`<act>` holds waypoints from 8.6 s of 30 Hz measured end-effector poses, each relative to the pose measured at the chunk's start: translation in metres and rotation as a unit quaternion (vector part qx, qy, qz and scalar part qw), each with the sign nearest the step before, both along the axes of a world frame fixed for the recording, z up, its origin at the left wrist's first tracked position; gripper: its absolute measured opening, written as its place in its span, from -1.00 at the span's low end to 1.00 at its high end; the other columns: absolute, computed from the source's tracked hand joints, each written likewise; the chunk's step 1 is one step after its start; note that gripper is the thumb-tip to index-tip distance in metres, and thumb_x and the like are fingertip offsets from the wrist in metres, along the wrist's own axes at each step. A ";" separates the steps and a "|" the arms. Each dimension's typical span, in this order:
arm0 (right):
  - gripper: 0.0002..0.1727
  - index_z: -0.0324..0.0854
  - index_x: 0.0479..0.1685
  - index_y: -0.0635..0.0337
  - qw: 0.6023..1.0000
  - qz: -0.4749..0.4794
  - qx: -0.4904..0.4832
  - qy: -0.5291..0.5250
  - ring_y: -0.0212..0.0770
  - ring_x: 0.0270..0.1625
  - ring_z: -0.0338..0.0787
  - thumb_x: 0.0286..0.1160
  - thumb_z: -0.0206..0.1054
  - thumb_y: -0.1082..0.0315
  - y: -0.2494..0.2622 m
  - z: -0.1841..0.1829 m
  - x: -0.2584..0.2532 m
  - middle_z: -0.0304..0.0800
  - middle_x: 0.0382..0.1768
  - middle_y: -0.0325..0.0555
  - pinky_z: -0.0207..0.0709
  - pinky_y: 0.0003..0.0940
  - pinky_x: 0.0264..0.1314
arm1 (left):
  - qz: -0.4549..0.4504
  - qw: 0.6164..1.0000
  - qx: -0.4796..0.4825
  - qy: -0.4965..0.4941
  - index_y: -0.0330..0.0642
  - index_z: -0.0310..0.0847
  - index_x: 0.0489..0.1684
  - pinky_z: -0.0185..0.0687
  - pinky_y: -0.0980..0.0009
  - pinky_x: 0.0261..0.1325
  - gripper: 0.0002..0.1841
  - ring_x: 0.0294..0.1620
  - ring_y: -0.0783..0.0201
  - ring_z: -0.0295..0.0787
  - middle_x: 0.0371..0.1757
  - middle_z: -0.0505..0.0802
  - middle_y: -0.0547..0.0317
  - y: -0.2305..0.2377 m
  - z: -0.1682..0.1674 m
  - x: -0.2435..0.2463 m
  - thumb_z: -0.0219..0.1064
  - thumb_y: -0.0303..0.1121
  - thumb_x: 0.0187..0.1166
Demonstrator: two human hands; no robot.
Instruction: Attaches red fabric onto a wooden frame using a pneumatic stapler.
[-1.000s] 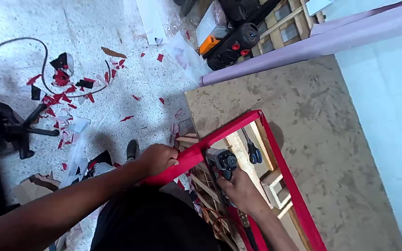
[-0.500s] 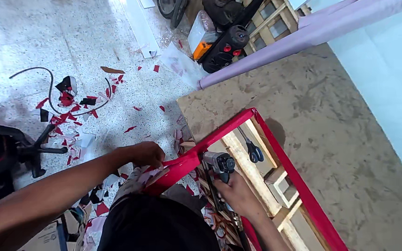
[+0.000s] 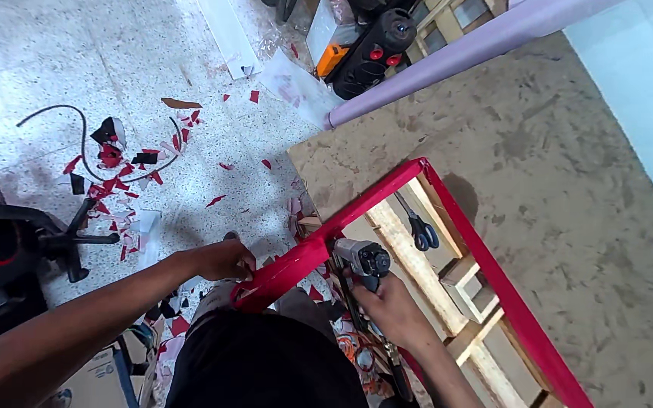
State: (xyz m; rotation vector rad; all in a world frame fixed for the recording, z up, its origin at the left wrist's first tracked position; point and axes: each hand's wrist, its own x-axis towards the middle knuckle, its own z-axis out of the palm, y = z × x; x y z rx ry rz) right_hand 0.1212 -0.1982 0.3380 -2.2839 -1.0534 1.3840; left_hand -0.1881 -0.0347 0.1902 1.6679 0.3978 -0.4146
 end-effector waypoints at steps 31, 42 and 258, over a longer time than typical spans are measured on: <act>-0.68 0.74 0.11 0.03 1.000 -0.011 -0.010 -0.010 -0.24 -0.54 0.77 0.42 0.28 0.23 0.003 0.004 -0.017 0.80 -0.43 -0.22 0.74 -0.21 -0.45 | 0.141 0.982 -0.101 -0.074 -0.18 0.75 -0.03 0.71 0.23 -0.07 -0.64 -0.24 0.30 0.75 -0.26 0.82 0.13 -0.020 -0.028 0.027 0.34 -0.03 0.69; -0.71 0.75 0.10 0.02 0.998 -0.050 -0.011 0.026 -0.24 -0.54 0.76 0.48 0.28 0.22 0.002 -0.002 -0.011 0.76 -0.50 -0.21 0.74 -0.25 -0.43 | 0.064 0.945 -0.301 -0.111 -0.26 0.67 -0.31 0.64 0.38 -0.26 -0.87 -0.40 0.38 0.68 -0.47 0.74 0.20 0.021 -0.082 0.039 0.37 -0.40 0.60; -0.62 0.65 0.19 0.07 0.987 0.100 0.123 0.017 -0.38 -0.26 0.86 0.34 0.37 0.36 -0.062 -0.037 -0.068 0.89 -0.05 -0.35 0.83 -0.28 -0.24 | 0.884 0.357 -0.240 -0.181 -0.33 0.58 -0.20 0.82 0.18 0.07 -0.78 -0.28 0.24 0.81 -0.36 0.82 0.07 -0.238 0.019 0.043 0.06 -0.43 0.76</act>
